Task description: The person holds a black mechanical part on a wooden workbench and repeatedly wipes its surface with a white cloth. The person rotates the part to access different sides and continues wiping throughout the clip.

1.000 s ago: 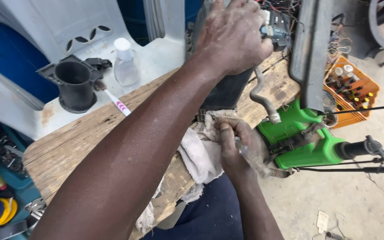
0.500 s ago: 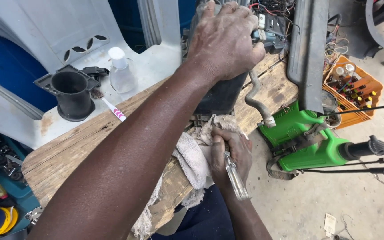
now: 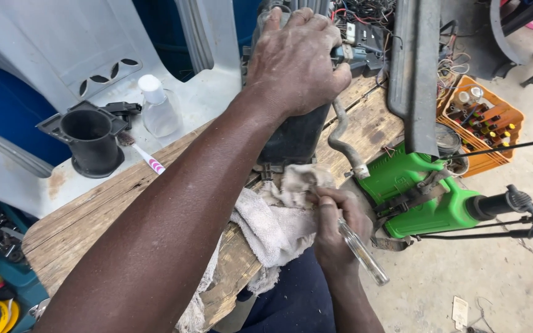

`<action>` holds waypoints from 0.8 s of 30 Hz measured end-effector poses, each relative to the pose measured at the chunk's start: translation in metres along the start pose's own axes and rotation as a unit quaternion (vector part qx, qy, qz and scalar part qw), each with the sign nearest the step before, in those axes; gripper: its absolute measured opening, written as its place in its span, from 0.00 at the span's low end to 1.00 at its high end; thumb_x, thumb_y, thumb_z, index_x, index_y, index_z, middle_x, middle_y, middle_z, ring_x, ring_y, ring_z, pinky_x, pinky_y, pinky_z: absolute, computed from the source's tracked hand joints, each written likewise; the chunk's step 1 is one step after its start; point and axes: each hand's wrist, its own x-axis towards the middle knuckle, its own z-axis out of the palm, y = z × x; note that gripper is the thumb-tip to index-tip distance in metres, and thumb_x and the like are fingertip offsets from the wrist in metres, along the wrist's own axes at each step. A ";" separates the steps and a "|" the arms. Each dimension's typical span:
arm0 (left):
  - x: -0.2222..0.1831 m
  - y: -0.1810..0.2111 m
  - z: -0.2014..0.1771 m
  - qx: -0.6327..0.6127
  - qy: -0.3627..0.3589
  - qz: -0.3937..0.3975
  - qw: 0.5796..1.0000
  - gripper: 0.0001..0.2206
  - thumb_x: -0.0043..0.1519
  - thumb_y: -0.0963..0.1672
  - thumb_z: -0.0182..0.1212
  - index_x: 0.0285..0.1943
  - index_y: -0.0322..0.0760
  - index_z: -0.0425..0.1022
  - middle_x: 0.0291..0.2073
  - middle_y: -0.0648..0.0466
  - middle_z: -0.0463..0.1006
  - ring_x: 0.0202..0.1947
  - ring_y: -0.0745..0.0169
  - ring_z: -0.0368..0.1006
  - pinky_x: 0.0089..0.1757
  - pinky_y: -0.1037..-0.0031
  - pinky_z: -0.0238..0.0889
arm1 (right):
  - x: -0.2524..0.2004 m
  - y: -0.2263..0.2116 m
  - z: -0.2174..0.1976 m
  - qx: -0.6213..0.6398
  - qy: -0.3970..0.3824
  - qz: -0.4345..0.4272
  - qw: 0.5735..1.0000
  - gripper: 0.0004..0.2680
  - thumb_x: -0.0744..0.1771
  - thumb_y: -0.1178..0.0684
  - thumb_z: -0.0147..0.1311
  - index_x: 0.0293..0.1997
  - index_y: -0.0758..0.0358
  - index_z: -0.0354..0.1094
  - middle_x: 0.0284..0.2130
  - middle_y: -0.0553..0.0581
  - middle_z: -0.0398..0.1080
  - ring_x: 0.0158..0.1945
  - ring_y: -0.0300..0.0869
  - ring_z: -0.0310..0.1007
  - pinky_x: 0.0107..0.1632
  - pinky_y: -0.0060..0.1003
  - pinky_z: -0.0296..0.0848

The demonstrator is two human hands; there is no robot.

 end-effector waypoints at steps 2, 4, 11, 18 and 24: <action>0.002 -0.001 -0.001 0.000 -0.005 -0.004 1.000 0.28 0.64 0.59 0.55 0.65 0.42 0.76 0.63 0.49 0.75 0.67 0.42 0.62 0.67 0.33 0.43 | -0.002 0.002 0.003 0.033 0.005 0.012 0.999 0.07 0.70 0.57 0.50 0.46 0.63 0.77 0.34 0.56 0.83 0.40 0.42 0.85 0.44 0.35 0.81; 0.003 -0.001 0.002 -0.006 -0.013 -0.002 1.000 0.28 0.64 0.60 0.55 0.66 0.44 0.75 0.64 0.50 0.74 0.67 0.42 0.61 0.68 0.33 0.42 | -0.004 0.005 0.010 0.061 0.016 0.030 0.998 0.07 0.71 0.58 0.49 0.46 0.65 0.75 0.34 0.59 0.83 0.42 0.43 0.87 0.48 0.34 0.84; 0.000 -0.003 0.002 0.002 0.082 0.031 0.996 0.21 0.60 0.57 0.57 0.46 0.43 0.83 0.44 0.55 0.81 0.53 0.45 0.71 0.56 0.42 0.53 | 0.001 0.019 0.033 -0.015 -0.039 -0.119 0.992 0.05 0.70 0.55 0.53 0.45 0.58 0.76 0.39 0.55 0.81 0.42 0.41 0.79 0.54 0.46 0.71; 0.002 -0.004 0.005 -0.014 0.045 0.013 0.999 0.24 0.62 0.58 0.58 0.56 0.43 0.82 0.56 0.52 0.80 0.62 0.46 0.66 0.64 0.37 0.46 | 0.005 0.005 0.006 0.099 -0.069 -0.018 0.992 0.07 0.71 0.54 0.53 0.47 0.63 0.77 0.38 0.56 0.83 0.44 0.41 0.86 0.50 0.34 0.81; 0.005 -0.001 0.004 -0.004 0.006 -0.002 1.000 0.28 0.62 0.59 0.55 0.63 0.42 0.78 0.60 0.51 0.77 0.64 0.44 0.64 0.66 0.32 0.43 | 0.002 0.015 0.002 -0.040 0.065 -0.059 0.995 0.06 0.71 0.55 0.56 0.50 0.60 0.78 0.43 0.57 0.78 0.48 0.44 0.79 0.53 0.40 0.77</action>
